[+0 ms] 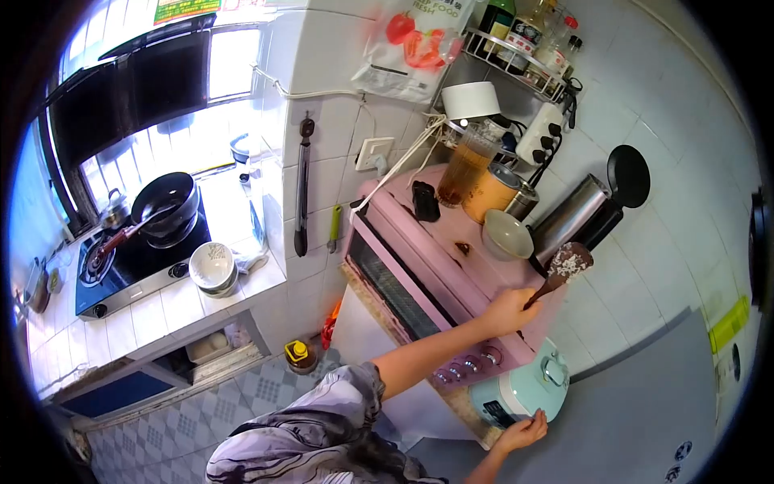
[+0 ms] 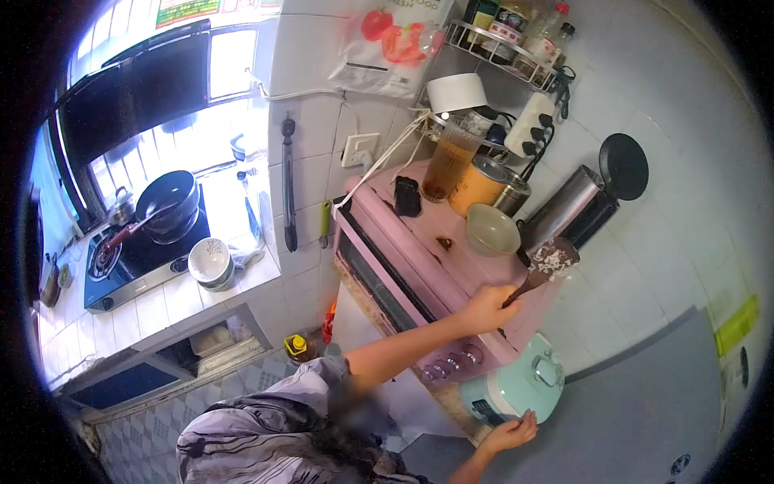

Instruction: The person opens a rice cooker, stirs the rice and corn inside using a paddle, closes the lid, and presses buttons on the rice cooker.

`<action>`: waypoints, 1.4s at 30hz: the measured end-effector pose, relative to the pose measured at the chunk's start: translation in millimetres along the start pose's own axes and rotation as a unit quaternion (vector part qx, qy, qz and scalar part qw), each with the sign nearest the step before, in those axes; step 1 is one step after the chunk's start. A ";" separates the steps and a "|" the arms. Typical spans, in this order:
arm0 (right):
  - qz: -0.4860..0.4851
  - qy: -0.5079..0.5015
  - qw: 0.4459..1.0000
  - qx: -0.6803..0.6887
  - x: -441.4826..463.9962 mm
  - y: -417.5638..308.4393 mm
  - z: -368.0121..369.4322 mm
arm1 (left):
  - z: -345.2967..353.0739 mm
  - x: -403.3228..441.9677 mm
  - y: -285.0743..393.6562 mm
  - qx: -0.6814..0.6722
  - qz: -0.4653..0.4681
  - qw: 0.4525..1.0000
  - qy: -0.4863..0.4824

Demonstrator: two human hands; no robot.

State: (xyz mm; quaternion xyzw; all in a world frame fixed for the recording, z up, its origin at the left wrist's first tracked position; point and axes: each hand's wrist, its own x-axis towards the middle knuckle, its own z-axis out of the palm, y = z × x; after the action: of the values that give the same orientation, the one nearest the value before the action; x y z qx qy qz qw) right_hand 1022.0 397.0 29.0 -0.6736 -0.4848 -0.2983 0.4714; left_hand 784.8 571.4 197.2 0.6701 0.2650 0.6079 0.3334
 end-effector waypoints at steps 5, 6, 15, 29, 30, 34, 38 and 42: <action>-0.012 -0.005 1.000 -0.015 -0.9 6.0 -2.3 | 6.1 0.2 -2.5 -0.037 -0.016 0.999 -0.009; -0.008 -0.002 1.000 -0.002 -0.8 3.8 -2.0 | 6.1 0.9 -3.4 -0.024 -0.016 1.000 -0.010; 0.104 -0.036 0.994 -0.016 30.9 -13.2 -1.0 | 7.2 0.7 -13.1 0.012 -0.037 0.999 -0.018; -0.043 -0.264 0.960 -0.078 117.8 -5.0 51.0 | 5.9 2.7 2.8 0.016 -0.056 0.998 -0.032; -0.055 -0.280 0.953 -0.103 118.5 -5.0 50.4 | 6.2 2.4 0.2 0.016 -0.057 0.998 -0.036; -0.057 -0.283 0.948 -0.135 115.7 -0.7 55.8 | 8.1 3.4 -5.4 0.010 -0.042 0.999 -0.030; -0.040 -0.252 0.960 -0.116 113.1 -0.7 58.6 | 4.8 5.4 -2.5 0.046 -0.025 0.998 -0.034; -0.020 -0.200 0.975 -0.090 110.0 -5.8 59.0 | 4.6 3.7 2.2 0.060 -0.031 0.997 -0.026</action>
State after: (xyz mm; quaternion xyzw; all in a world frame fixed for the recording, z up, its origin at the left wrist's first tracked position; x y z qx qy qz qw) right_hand 1052.0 493.0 103.1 -0.7496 -0.5535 -0.2095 0.2963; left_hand 789.8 572.3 201.0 0.6958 0.3129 0.5626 0.3185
